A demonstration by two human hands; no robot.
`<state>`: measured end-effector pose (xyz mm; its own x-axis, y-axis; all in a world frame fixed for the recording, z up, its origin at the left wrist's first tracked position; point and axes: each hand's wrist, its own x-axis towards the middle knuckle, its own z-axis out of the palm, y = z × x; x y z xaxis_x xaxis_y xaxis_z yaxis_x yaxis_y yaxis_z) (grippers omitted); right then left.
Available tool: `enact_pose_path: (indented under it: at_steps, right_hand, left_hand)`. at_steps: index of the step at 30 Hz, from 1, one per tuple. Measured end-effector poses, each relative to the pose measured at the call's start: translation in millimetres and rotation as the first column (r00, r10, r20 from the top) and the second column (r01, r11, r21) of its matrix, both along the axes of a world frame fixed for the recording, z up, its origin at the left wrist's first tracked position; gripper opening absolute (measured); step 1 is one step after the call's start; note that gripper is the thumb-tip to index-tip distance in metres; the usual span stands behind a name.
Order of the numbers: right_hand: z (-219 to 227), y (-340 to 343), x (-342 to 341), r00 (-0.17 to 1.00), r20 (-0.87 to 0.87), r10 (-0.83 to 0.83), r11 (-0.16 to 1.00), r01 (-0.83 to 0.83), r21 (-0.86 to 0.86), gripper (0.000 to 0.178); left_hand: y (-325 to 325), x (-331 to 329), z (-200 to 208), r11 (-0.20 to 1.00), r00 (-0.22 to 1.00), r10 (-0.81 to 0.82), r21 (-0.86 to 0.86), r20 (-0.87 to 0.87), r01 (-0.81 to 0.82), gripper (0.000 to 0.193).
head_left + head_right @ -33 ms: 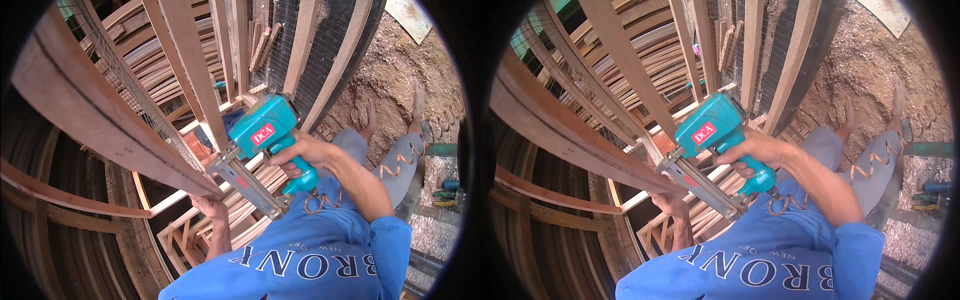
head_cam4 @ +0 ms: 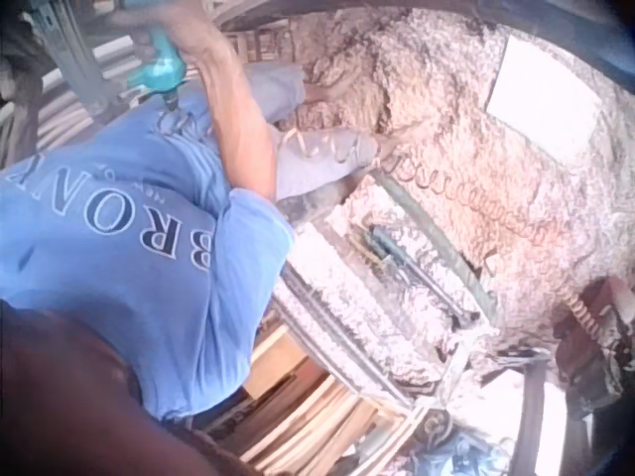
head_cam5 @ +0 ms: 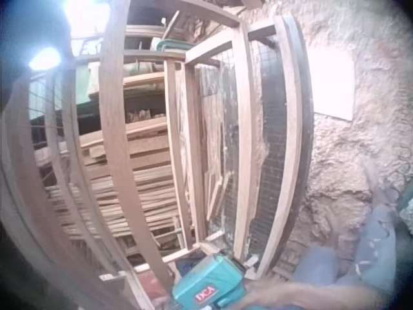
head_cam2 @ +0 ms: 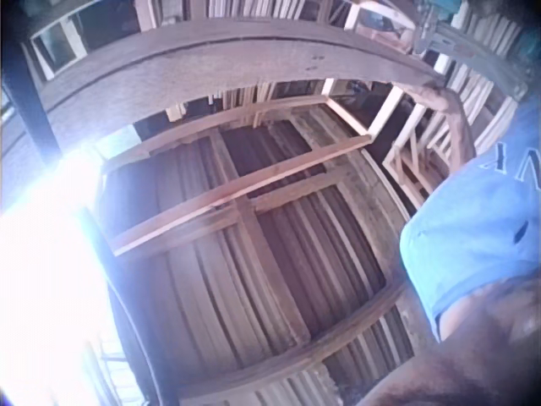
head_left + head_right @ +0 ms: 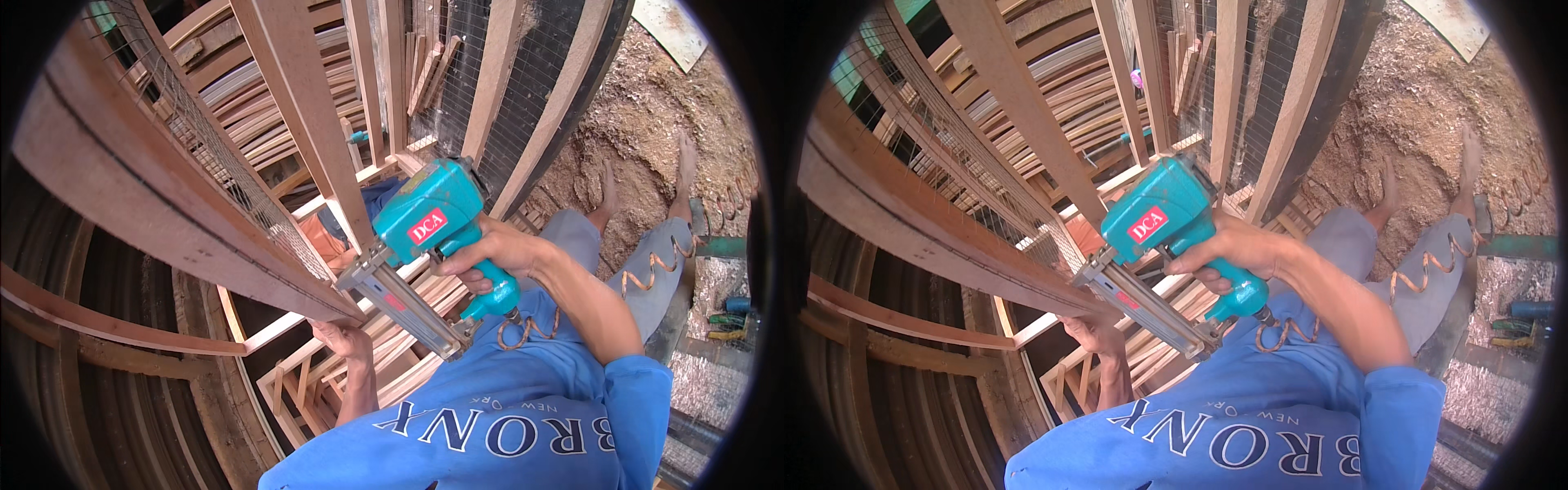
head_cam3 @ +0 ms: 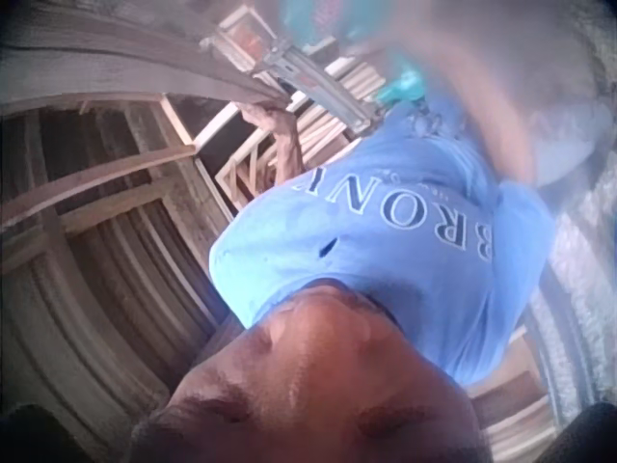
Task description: The person uses pliers to remove staples from a wooden frame with wire mesh, then positions and secures a wooden slat using a nail gun. The task involves adjusting the frame and fastening components together.
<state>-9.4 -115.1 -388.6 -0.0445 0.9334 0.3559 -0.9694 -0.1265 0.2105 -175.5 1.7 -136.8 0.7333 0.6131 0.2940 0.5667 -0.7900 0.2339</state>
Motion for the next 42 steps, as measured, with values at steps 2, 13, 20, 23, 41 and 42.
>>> enact_pose_path:
  at_steps: [2,13,20,23,41,42]
  right_hand:
    - [0.8,-0.5,-1.1,0.999,0.045,0.008,1.0,-0.009,0.008,0.037]
    - [-4.7,1.9,-14.5,0.998,0.064,0.006,1.0,-0.004,-0.022,0.031]
    - [-4.6,9.2,-22.3,0.999,0.012,0.052,0.997,-0.053,0.056,0.034]
    - [-3.6,9.2,-25.7,0.999,0.023,0.029,0.999,-0.03,0.044,0.032]
    - [-1.3,12.6,-26.8,0.998,-0.011,0.069,0.996,-0.068,0.062,0.025]
    - [-0.9,12.8,-25.9,0.998,-0.013,0.06,0.996,-0.059,0.066,0.025]
  left_hand:
    - [-3.3,-2.7,0.3,0.999,1.0,-0.026,-0.034,-0.013,0.025,0.058]
    - [-15.8,6.2,-1.9,0.984,1.0,0.016,-0.18,0.021,-0.012,0.055]
    - [-16.9,10.5,-8.1,0.984,0.987,0.073,-0.174,0.14,-0.048,0.061]
    - [-18.0,11.1,-9.0,0.985,0.991,0.058,-0.166,0.121,-0.037,0.062]
    - [-20.5,13.0,-8.4,0.981,0.992,0.071,-0.184,0.1,-0.052,0.066]
    - [-20.7,14.0,-7.3,0.981,0.993,0.069,-0.185,0.092,-0.052,0.066]
